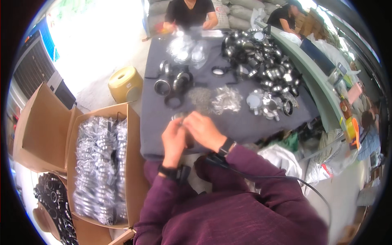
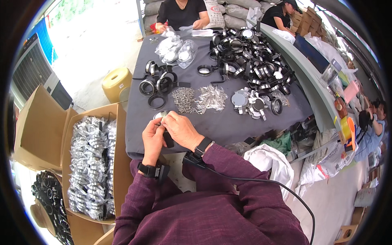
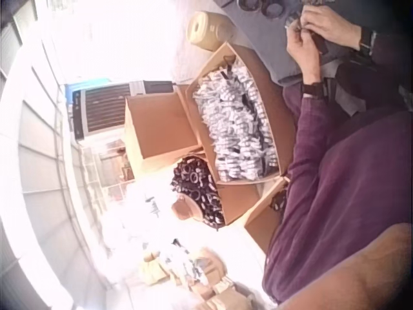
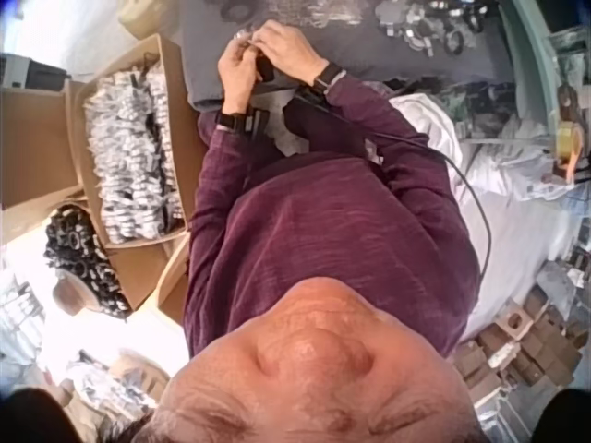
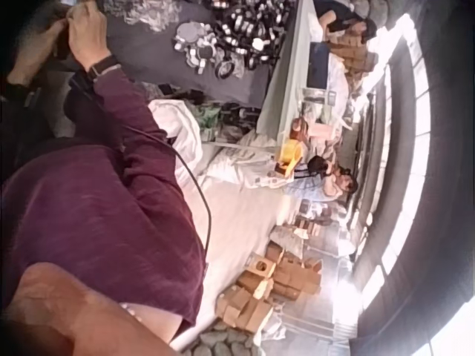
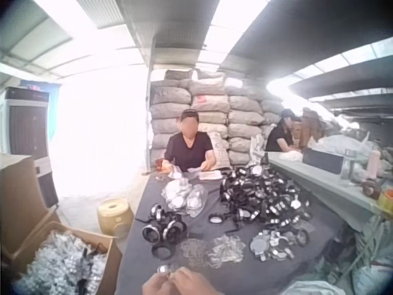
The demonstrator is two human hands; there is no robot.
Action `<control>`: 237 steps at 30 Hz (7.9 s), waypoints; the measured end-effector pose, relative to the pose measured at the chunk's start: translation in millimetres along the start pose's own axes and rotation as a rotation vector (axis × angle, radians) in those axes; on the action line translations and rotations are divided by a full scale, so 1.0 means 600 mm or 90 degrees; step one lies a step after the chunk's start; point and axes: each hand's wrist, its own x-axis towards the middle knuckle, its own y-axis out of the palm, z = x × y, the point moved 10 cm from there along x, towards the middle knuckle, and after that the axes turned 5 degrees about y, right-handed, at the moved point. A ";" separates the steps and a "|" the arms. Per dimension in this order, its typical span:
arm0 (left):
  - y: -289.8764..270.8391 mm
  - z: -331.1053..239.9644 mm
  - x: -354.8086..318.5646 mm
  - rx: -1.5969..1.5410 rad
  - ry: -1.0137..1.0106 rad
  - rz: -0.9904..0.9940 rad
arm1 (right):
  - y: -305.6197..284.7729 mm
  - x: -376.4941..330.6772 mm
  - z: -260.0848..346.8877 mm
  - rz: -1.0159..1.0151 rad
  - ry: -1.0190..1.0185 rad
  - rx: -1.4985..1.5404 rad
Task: Assembling components of flashlights or similar plastic/metal casing devices in a factory setting.
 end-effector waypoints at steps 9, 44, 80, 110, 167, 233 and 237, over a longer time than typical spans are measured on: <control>0.006 -0.007 -0.002 0.020 -0.019 -0.009 | -0.083 -0.017 -0.192 0.044 0.195 -0.159; 0.005 0.000 -0.002 0.016 -0.020 0.000 | 0.009 0.016 -0.210 0.292 0.059 -0.404; -0.002 -0.003 -0.001 0.036 -0.041 -0.021 | 0.030 -0.010 -0.115 0.074 0.322 0.350; -0.025 0.019 0.020 0.007 0.038 -0.050 | 0.032 0.008 -0.110 0.056 0.188 0.272; -0.049 0.010 0.015 -0.060 -0.198 0.070 | -0.066 -0.029 -0.073 -0.007 0.150 0.003; -0.042 -0.067 -0.006 0.327 0.237 0.032 | 0.039 0.042 -0.020 0.180 0.044 0.135; -0.037 -0.079 -0.013 0.306 0.271 0.035 | 0.063 0.059 -0.041 0.273 0.119 0.222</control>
